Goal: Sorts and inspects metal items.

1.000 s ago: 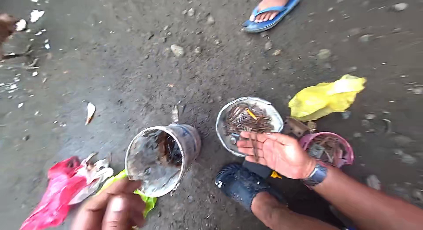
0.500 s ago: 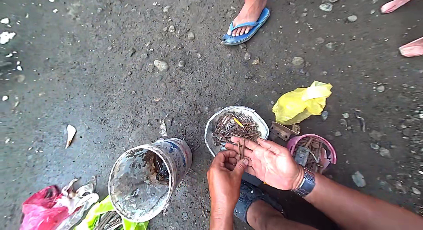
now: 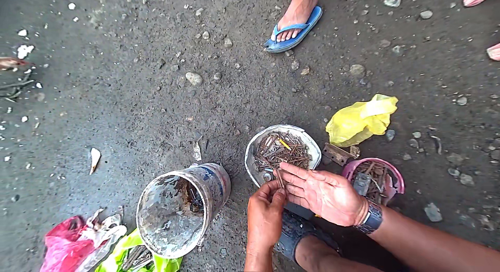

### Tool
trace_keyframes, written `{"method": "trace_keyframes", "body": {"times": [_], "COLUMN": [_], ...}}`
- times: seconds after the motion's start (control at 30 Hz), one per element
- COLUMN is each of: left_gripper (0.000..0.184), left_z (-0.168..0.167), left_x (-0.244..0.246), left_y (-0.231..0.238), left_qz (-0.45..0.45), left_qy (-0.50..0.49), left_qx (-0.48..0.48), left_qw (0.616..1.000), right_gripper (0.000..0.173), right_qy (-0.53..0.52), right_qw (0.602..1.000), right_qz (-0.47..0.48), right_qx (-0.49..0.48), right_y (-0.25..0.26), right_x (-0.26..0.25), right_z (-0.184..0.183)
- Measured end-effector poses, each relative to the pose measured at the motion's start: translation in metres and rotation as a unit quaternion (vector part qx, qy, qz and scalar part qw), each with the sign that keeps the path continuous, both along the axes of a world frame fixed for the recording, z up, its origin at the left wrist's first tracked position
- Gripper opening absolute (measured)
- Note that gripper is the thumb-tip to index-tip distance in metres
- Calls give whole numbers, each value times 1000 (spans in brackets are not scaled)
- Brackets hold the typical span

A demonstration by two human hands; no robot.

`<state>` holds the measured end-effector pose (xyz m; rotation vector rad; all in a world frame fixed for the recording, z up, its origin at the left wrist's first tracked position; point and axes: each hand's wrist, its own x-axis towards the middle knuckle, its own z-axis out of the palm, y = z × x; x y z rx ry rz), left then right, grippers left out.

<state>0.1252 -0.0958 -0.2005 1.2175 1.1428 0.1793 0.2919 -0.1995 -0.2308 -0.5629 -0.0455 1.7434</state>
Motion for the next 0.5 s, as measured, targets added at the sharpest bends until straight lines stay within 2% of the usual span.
{"method": "trace_keyframes", "body": {"times": [0.17,0.3,0.4,0.47,0.5], "left_gripper": [22,18,16,15,15], "left_z": [0,-4,-4,1,4], "left_x": [-4,-8,-14,-18,-21], "left_y": [2,0,-4,-6,-6], "left_qz": [20,-23,-45,-46,-39], "left_qy": [-30,-23,-33,-39,-44], "left_qx": [-40,-21,-11,-3,2], "left_qw": [999,999,998,998,998], "right_gripper": [69,75,68,57,48], "right_qy": [1,-35,-172,-322,-414], "right_qw": [1000,999,984,944,908], "right_qz": [1,6,41,60,63], "right_qx": [11,14,6,-22,-34], "right_y": [-1,-3,-5,-6,-6], "right_x": [0,-6,-7,-5,-2], "right_z": [-1,0,4,2,0]}}
